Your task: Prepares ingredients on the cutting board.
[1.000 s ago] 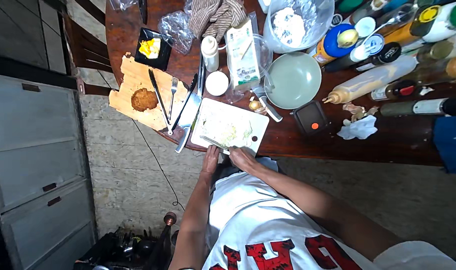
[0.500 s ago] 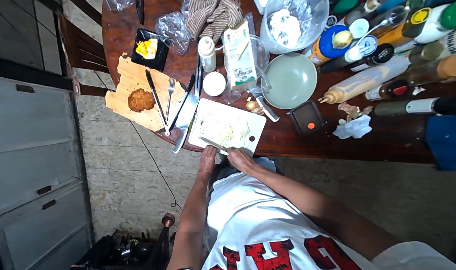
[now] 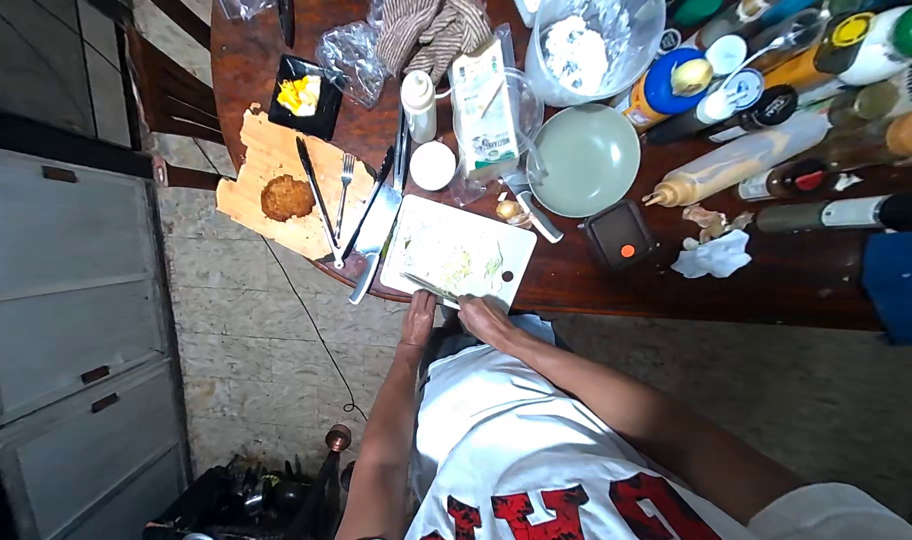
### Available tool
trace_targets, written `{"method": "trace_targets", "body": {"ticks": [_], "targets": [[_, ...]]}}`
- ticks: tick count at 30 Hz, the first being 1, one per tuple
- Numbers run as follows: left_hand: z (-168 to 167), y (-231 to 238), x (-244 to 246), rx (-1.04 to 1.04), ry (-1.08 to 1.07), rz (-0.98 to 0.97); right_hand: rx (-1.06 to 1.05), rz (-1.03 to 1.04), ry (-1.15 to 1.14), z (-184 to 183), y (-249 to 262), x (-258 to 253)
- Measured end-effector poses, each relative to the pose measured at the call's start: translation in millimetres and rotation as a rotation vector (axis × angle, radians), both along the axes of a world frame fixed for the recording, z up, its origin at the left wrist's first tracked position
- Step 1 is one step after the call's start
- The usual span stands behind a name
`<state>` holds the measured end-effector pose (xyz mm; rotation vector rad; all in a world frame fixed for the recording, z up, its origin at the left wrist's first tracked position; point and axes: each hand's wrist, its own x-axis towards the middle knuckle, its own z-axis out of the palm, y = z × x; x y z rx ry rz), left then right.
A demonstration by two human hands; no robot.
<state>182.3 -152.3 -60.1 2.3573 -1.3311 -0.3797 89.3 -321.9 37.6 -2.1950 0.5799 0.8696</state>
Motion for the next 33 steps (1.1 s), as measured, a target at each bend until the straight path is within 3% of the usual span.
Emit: {"method": "trace_targets", "body": {"ticks": [23, 30, 33], "targets": [[8, 8, -5, -0.011, 0.028, 0.046, 0.028, 0.013, -0.028, -6, 1, 4], [20, 6, 13, 0.02, 0.107, 0.307, 0.019, -0.151, -0.092, -7, -17, -4], [26, -7, 29, 0.043, 0.131, 0.271, 0.014, -0.222, -0.097, -8, -22, -5]]}}
